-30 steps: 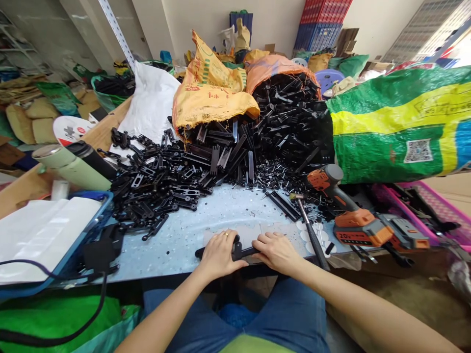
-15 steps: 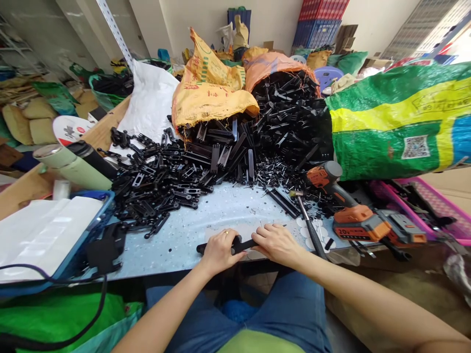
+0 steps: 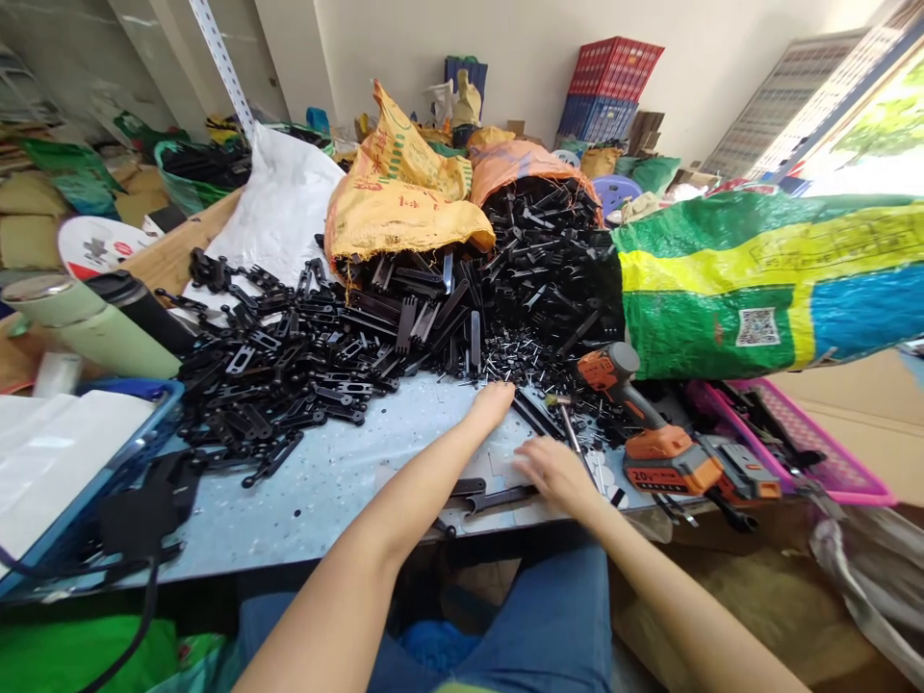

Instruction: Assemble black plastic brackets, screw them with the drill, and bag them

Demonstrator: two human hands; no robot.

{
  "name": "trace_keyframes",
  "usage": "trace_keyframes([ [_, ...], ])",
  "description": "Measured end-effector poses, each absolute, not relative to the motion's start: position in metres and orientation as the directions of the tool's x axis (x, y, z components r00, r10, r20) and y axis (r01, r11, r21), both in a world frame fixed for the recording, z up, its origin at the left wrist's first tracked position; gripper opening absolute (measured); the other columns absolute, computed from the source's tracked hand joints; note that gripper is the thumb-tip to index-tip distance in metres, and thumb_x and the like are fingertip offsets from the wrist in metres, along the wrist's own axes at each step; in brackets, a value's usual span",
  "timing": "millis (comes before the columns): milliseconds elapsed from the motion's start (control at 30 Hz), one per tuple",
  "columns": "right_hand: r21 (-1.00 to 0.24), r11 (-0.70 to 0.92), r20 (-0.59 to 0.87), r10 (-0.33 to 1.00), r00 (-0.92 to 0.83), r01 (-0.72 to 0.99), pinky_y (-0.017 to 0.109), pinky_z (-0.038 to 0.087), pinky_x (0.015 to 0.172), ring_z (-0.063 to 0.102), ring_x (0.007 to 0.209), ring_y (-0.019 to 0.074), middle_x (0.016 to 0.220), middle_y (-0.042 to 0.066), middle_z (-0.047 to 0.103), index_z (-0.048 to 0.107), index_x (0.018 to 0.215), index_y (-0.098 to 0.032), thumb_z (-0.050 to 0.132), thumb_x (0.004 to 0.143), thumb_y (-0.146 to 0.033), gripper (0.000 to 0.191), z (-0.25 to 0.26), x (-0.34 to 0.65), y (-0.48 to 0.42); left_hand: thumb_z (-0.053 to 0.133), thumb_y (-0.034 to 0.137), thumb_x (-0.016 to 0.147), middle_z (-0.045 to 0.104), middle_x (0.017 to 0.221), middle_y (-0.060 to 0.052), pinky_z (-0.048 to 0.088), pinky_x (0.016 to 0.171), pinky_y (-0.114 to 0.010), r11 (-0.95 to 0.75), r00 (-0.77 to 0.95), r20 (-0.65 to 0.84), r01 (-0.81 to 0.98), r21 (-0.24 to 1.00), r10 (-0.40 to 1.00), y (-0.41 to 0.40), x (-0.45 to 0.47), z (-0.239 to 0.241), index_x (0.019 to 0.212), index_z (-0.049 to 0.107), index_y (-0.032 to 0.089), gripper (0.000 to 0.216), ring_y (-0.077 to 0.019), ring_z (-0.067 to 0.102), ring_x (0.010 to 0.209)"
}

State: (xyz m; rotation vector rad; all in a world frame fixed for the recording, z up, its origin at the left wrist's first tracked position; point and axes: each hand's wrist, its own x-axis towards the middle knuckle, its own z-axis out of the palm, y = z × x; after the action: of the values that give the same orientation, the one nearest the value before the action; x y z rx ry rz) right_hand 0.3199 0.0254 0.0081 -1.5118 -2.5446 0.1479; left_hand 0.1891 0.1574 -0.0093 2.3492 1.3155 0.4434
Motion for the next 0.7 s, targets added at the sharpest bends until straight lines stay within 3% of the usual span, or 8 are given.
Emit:
trace_keyframes([
  [133, 0.084, 0.137, 0.054, 0.988, -0.142, 0.987, 0.031, 0.036, 0.082, 0.049, 0.099, 0.0223, 0.101, 0.013, 0.06, 0.059, 0.101, -0.016, 0.032, 0.093, -0.024, 0.029, 0.018, 0.339, 0.094, 0.048, 0.003, 0.077, 0.062, 0.087, -0.01, 0.046, 0.078, -0.031, -0.449, 0.461, 0.114, 0.73, 0.516, 0.88, 0.139, 0.158, -0.009, 0.086, 0.059, 0.012, 0.017, -0.02, 0.059, 0.085],
  [200, 0.137, 0.049, 0.016, 0.999, -0.052, 0.989, 0.033, 0.035, 0.081, 0.05, 0.099, 0.0242, 0.1, 0.016, 0.06, 0.059, 0.102, -0.013, 0.037, 0.09, -0.018, 0.026, 0.016, 0.343, 0.124, 0.05, 0.008, 0.079, 0.062, 0.09, -0.008, 0.047, 0.078, -0.03, -0.429, 0.414, 0.154, 0.733, 0.528, 0.897, 0.12, 0.123, -0.004, 0.091, 0.058, 0.013, 0.015, -0.0181, 0.059, 0.084],
  [300, 0.132, 0.027, -0.034, 0.999, -0.023, 0.991, 0.033, 0.035, 0.081, 0.055, 0.094, 0.0244, 0.096, 0.018, 0.062, 0.061, 0.097, -0.009, 0.044, 0.085, -0.015, 0.021, 0.009, 0.345, 0.151, 0.049, 0.021, 0.085, 0.062, 0.091, -0.007, 0.048, 0.076, -0.028, -0.369, 0.287, 0.232, 0.734, 0.57, 0.929, 0.077, 0.06, 0.001, 0.1, 0.055, 0.013, 0.018, -0.0149, 0.059, 0.081],
  [433, 0.128, 0.037, -0.078, 0.997, -0.027, 0.991, 0.031, 0.039, 0.077, 0.058, 0.092, 0.0245, 0.095, 0.018, 0.063, 0.061, 0.097, -0.008, 0.048, 0.082, -0.014, 0.021, 0.009, 0.347, 0.158, 0.057, 0.032, 0.082, 0.063, 0.077, -0.002, 0.051, 0.068, -0.027, -0.277, -0.029, 0.378, 0.63, 0.726, 0.925, 0.016, -0.003, -0.007, 0.093, 0.059, 0.016, 0.019, -0.0139, 0.061, 0.069],
  [600, 0.111, 0.086, -0.018, 0.996, -0.085, 0.99, 0.03, 0.041, 0.08, 0.057, 0.097, 0.0231, 0.103, 0.017, 0.061, 0.06, 0.103, -0.009, 0.042, 0.086, -0.016, 0.025, 0.03, 0.336, 0.14, 0.05, 0.026, 0.086, 0.063, 0.086, -0.005, 0.053, 0.068, -0.029, -0.36, 0.058, 0.442, 0.677, 0.642, 0.895, -0.019, -0.012, -0.02, 0.096, 0.058, 0.017, 0.015, -0.0135, 0.061, 0.069],
  [633, 0.07, 0.127, 0.003, 0.992, -0.127, 0.989, 0.029, 0.04, 0.082, 0.057, 0.098, 0.0213, 0.105, 0.014, 0.062, 0.059, 0.105, -0.012, 0.041, 0.087, -0.018, 0.026, 0.034, 0.33, 0.132, 0.047, 0.024, 0.088, 0.063, 0.089, -0.006, 0.053, 0.07, -0.03, -0.388, 0.094, 0.461, 0.7, 0.6, 0.882, -0.021, -0.01, -0.019, 0.097, 0.057, 0.017, 0.015, -0.0145, 0.062, 0.073],
  [700, -0.126, 0.245, 0.041, 0.97, -0.241, 0.961, 0.025, 0.041, 0.083, 0.058, 0.095, 0.0174, 0.104, 0.008, 0.064, 0.06, 0.105, -0.016, 0.043, 0.089, -0.025, 0.025, 0.039, 0.315, 0.111, 0.043, 0.021, 0.089, 0.063, 0.093, -0.009, 0.052, 0.076, -0.033, -0.428, 0.161, 0.493, 0.756, 0.496, 0.855, -0.023, -0.005, -0.018, 0.1, 0.056, 0.016, 0.017, -0.0178, 0.062, 0.084],
])
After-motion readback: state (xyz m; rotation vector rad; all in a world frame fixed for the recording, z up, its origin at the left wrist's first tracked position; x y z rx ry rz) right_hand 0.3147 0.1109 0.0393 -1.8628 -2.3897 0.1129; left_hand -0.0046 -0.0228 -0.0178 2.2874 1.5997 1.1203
